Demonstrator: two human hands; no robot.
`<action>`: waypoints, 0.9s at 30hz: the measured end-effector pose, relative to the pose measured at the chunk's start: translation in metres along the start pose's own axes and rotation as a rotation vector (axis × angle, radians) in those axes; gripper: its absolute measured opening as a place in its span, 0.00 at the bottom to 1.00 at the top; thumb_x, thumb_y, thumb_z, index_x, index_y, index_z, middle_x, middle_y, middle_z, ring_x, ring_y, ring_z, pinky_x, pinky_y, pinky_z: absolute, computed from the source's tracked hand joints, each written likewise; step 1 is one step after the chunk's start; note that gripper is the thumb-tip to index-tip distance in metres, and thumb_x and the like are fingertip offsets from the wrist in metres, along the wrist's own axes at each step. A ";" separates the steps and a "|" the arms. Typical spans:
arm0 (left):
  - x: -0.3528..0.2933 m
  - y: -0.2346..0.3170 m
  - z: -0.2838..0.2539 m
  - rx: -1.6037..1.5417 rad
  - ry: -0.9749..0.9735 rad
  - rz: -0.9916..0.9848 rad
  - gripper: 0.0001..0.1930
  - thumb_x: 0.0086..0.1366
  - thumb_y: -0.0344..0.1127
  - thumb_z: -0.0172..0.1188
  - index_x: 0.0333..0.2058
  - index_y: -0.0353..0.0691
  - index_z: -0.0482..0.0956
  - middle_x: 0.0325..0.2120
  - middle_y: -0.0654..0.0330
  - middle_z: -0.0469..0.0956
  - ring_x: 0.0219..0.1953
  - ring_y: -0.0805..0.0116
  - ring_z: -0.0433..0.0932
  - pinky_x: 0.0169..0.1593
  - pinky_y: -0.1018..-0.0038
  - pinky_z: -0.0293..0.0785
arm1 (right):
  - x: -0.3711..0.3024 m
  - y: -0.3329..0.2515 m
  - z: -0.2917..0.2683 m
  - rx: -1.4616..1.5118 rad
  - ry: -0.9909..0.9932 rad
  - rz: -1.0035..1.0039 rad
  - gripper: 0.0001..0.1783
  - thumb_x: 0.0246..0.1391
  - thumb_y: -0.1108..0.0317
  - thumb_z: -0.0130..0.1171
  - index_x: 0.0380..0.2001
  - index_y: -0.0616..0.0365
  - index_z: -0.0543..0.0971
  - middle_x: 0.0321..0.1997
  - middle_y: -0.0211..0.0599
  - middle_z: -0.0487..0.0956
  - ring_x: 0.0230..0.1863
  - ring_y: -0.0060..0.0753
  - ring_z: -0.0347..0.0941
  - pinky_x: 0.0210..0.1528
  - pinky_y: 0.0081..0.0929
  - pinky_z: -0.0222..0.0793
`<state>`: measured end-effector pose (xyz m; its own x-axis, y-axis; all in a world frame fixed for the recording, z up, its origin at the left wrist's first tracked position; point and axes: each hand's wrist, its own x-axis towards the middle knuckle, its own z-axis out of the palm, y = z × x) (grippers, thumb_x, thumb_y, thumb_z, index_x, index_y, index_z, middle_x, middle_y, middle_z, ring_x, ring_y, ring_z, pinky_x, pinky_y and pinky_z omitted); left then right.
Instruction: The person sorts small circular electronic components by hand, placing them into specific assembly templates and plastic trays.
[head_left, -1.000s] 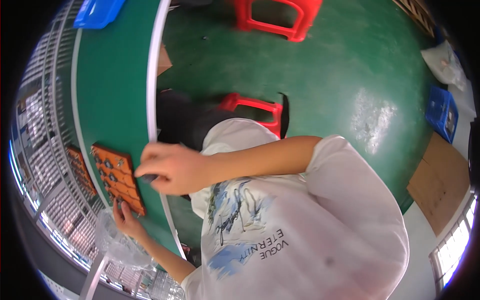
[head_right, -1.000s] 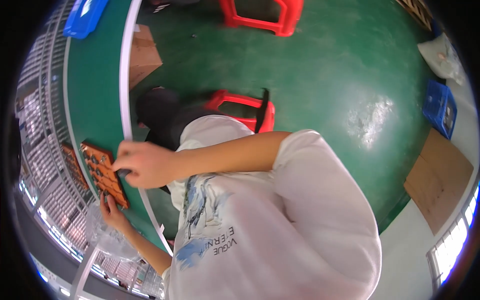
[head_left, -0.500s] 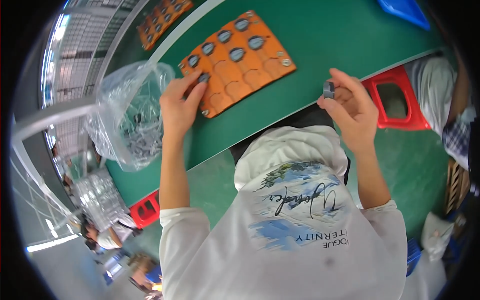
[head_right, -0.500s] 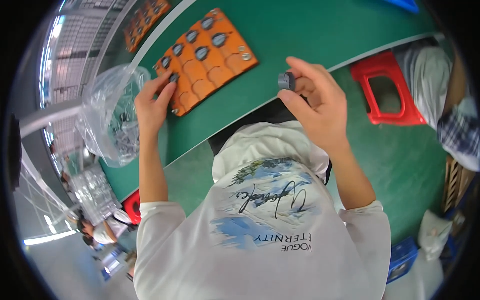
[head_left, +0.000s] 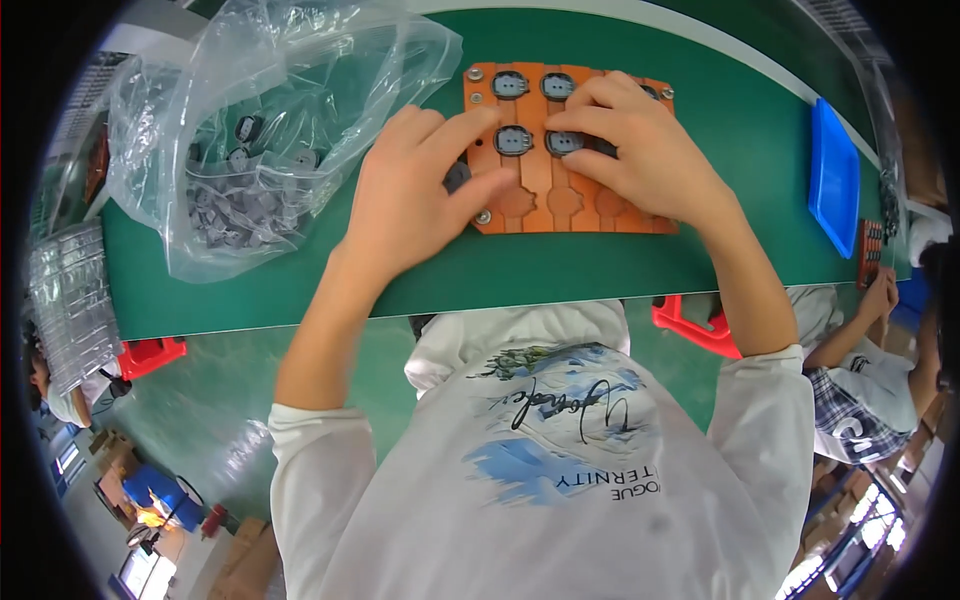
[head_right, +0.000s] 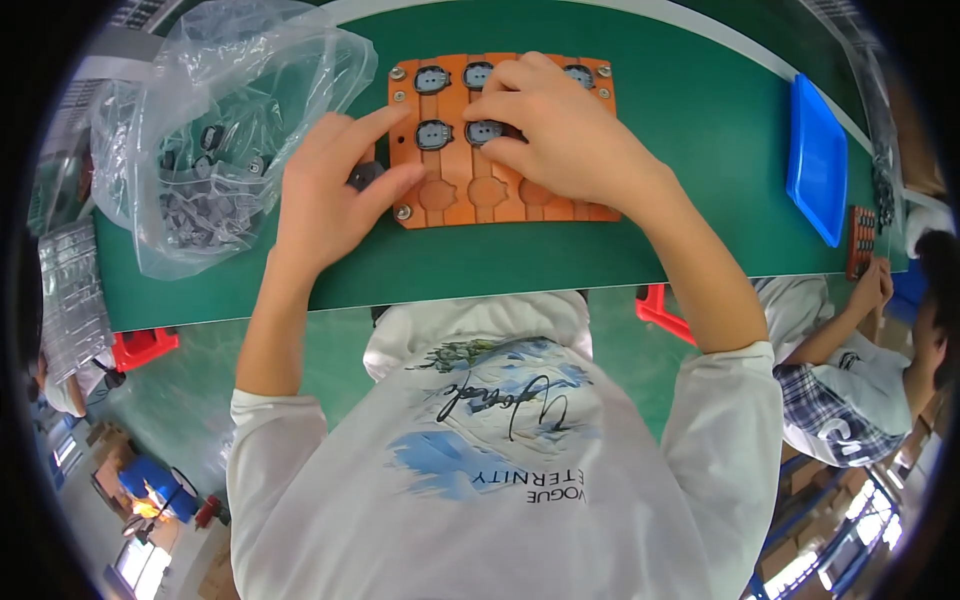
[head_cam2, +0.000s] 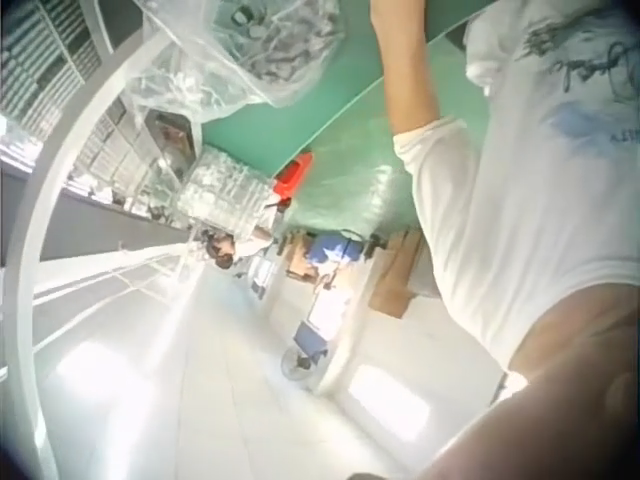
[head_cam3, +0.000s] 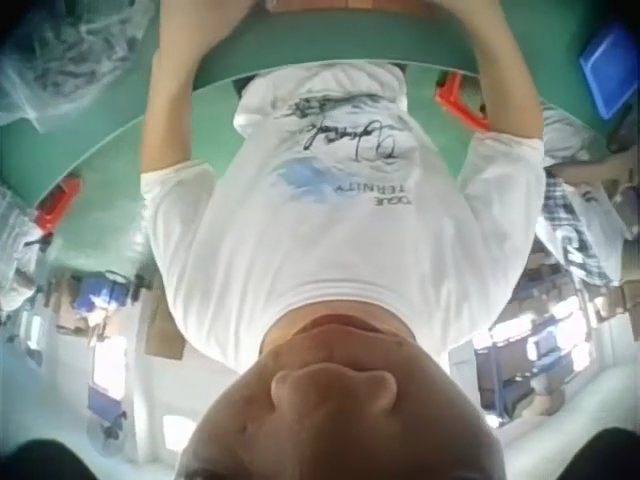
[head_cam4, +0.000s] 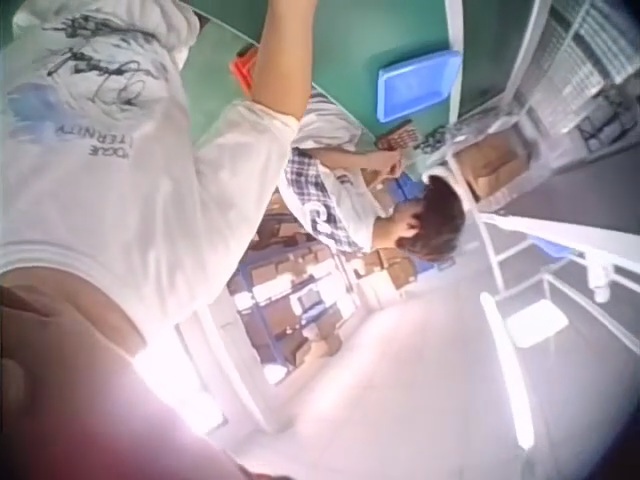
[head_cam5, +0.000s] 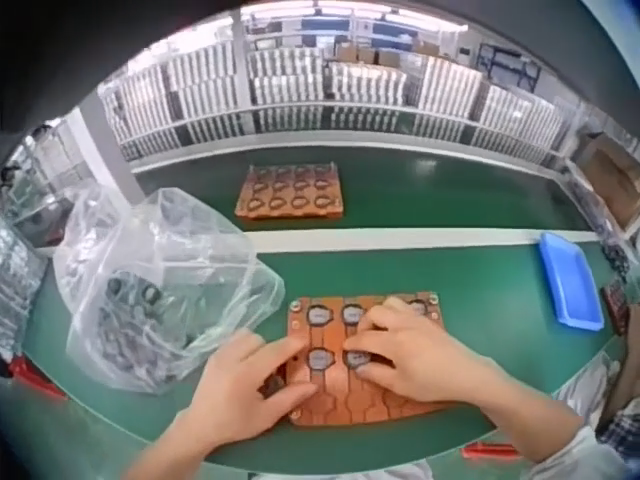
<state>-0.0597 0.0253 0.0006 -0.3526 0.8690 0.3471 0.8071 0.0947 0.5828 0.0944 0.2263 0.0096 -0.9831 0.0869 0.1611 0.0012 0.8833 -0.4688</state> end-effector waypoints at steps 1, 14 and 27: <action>-0.003 0.005 -0.001 -0.054 0.044 0.007 0.25 0.48 0.38 0.74 0.47 0.45 0.81 0.26 0.62 0.72 0.33 0.59 0.71 0.39 0.64 0.71 | 0.002 0.000 -0.003 0.001 -0.020 0.006 0.16 0.47 0.71 0.65 0.42 0.59 0.82 0.44 0.36 0.75 0.51 0.40 0.71 0.55 0.35 0.68; -0.020 0.002 0.010 -0.055 -0.036 0.199 0.27 0.44 0.34 0.76 0.47 0.42 0.82 0.37 0.60 0.74 0.42 0.57 0.70 0.43 0.64 0.71 | 0.002 0.002 -0.009 0.033 0.029 -0.013 0.17 0.46 0.68 0.69 0.41 0.59 0.82 0.41 0.36 0.76 0.48 0.39 0.72 0.51 0.33 0.69; -0.006 0.017 0.011 0.006 -0.102 0.250 0.16 0.47 0.26 0.69 0.39 0.39 0.83 0.33 0.62 0.72 0.38 0.61 0.69 0.44 0.67 0.67 | -0.010 0.017 0.008 -0.034 0.149 -0.190 0.16 0.49 0.69 0.68 0.43 0.57 0.82 0.43 0.34 0.77 0.49 0.43 0.71 0.53 0.36 0.68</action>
<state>-0.0387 0.0269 0.0003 -0.0922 0.9102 0.4037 0.8662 -0.1266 0.4833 0.1032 0.2368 -0.0069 -0.9285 -0.0174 0.3709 -0.1722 0.9051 -0.3887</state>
